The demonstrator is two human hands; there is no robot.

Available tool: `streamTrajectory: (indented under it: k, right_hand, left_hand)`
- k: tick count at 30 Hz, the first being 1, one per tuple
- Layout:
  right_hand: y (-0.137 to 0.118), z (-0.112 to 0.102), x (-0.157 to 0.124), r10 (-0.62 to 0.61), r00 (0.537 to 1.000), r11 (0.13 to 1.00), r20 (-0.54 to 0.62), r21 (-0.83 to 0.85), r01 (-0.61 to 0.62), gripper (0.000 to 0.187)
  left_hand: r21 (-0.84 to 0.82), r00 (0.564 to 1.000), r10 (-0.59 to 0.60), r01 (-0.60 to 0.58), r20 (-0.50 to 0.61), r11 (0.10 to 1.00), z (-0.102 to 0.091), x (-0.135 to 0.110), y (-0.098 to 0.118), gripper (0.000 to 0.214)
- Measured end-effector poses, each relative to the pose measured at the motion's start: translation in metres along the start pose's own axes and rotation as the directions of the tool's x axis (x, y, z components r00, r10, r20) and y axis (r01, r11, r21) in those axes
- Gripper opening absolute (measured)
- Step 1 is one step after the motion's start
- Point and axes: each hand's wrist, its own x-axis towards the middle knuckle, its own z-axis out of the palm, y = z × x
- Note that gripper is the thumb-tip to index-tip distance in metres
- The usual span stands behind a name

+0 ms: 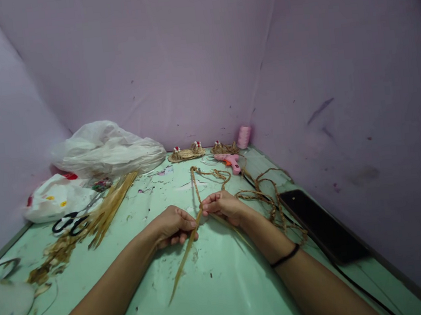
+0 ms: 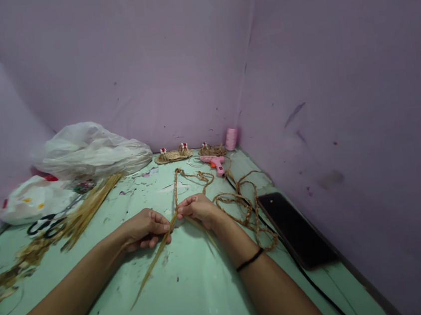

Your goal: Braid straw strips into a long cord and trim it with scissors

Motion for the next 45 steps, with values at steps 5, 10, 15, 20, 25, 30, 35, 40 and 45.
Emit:
streamTrajectory:
  k: [5, 10, 15, 20, 25, 30, 35, 40, 45]
  right_hand:
    - [0.002, 0.000, 0.000, 0.002, 1.000, 1.000, 0.001, 0.005, -0.002, 0.007]
    - [0.002, 0.001, 0.000, -0.011, 1.000, 1.000, 0.001, 0.018, 0.011, 0.009]
    - [-0.001, 0.004, -0.002, 0.005, 1.000, 1.000, -0.014, 0.025, -0.005, 0.009]
    - [0.000, 0.002, 0.000, -0.004, 1.000, 1.000, -0.009, 0.022, 0.004, 0.008]
    - [0.003, 0.001, 0.002, -0.004, 1.000, 1.000, -0.017, 0.016, 0.004, 0.007]
    - [0.002, 0.002, 0.001, -0.001, 1.000, 0.999, -0.009, 0.050, 0.002, 0.007]
    - [0.001, 0.004, 0.000, -0.004, 1.000, 0.999, -0.014, 0.041, 0.005, 0.007]
    - [0.001, 0.002, 0.001, -0.005, 1.000, 0.999, 0.003, 0.047, 0.005, 0.007]
    - [0.005, -0.001, 0.005, -0.030, 0.999, 0.999, 0.026, 0.028, 0.029, 0.007]
  left_hand:
    - [0.066, 0.999, -0.024, 0.026, -0.027, 0.998, 0.006, -0.007, 0.000, 0.018]
    - [0.135, 0.998, -0.028, 0.036, -0.058, 0.990, 0.007, -0.004, -0.003, 0.016]
    - [0.173, 0.999, -0.003, 0.012, -0.050, 0.985, 0.005, 0.000, -0.008, 0.015]
    - [0.186, 0.999, 0.007, -0.001, -0.031, 0.983, 0.007, -0.002, -0.006, 0.012]
    - [0.157, 1.000, -0.001, 0.002, -0.005, 0.988, 0.008, -0.006, -0.003, 0.014]
    - [0.178, 1.000, 0.019, -0.018, -0.005, 0.984, 0.008, -0.004, -0.005, 0.010]
    - [0.215, 0.998, 0.006, -0.020, 0.064, 0.976, 0.001, -0.007, -0.005, 0.010]
    - [0.057, 0.994, 0.052, -0.047, -0.101, 0.997, -0.013, -0.007, 0.010, 0.017]
    - [-0.215, 0.983, 0.034, -0.072, -0.178, 0.974, 0.000, 0.014, 0.018, 0.013]
